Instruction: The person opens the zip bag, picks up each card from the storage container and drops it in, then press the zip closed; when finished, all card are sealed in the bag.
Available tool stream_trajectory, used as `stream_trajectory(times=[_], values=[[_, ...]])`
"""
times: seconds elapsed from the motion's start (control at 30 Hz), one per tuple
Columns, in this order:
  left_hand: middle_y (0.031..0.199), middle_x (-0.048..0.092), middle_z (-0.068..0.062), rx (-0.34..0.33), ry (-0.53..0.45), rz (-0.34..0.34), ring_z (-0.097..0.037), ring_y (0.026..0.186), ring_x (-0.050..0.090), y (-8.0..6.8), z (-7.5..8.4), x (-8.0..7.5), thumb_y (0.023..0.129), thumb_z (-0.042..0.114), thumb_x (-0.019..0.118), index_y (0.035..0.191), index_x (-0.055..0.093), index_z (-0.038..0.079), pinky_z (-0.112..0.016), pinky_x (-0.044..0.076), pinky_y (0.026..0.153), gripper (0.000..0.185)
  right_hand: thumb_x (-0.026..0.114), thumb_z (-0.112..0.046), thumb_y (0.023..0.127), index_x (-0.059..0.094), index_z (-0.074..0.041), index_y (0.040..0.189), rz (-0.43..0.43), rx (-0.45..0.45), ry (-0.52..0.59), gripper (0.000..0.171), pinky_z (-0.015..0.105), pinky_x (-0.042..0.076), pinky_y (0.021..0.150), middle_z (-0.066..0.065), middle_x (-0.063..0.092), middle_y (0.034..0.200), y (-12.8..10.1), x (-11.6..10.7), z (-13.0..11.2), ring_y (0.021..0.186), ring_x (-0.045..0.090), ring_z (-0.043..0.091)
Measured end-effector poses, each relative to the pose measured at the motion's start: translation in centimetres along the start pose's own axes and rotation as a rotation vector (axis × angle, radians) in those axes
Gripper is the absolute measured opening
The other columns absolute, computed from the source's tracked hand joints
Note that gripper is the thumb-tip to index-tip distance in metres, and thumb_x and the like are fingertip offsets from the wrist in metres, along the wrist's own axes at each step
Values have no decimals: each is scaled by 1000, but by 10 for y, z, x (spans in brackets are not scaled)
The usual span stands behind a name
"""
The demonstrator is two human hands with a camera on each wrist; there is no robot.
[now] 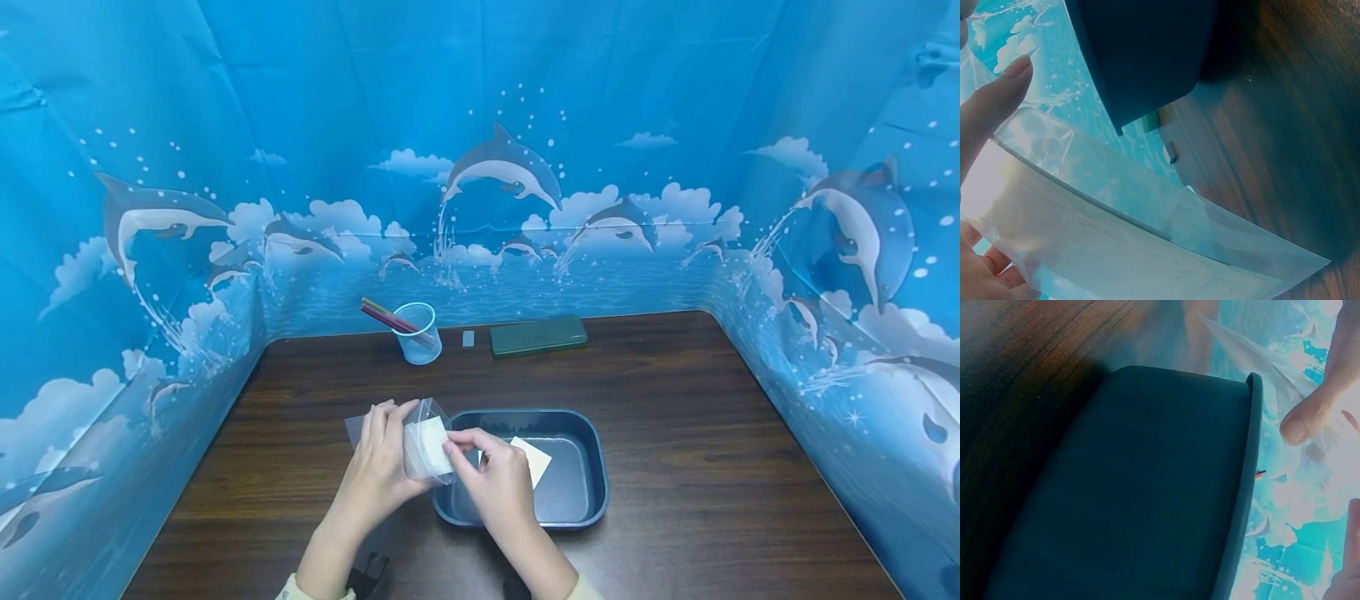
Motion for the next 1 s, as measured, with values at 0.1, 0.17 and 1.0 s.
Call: stream_trajectory(times=[0.1,0.17,1.0], values=[[121,45,-15,-9,-8,-10,-33,125,37,0,0,1,48,44,95,138,41,5,-49,26,109,111,76,-23,84,76,-27,99,-26,-14,-11,16,22,26,34,-27,62,75,0,3,-1,42,31,3],[120,45,-15,-6,-12,-7,-33,125,37,0,0,2,49,44,95,137,41,5,-50,27,109,111,76,-22,84,76,-26,100,-41,-28,-26,17,21,27,35,-27,61,75,-1,5,-1,43,30,2],[124,45,-15,41,-15,7,-32,122,39,-2,7,6,49,45,94,138,41,6,-48,41,101,110,74,-19,86,76,-26,104,-144,-75,-93,20,18,31,37,-23,66,87,-3,16,-1,42,33,1]])
Point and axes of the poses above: each hand's wrist, its own y-axis towards the middle knuckle, its own x-axis out of the palm, z = x × y, the point moved 7 cm from there along y, towards the middle knuckle
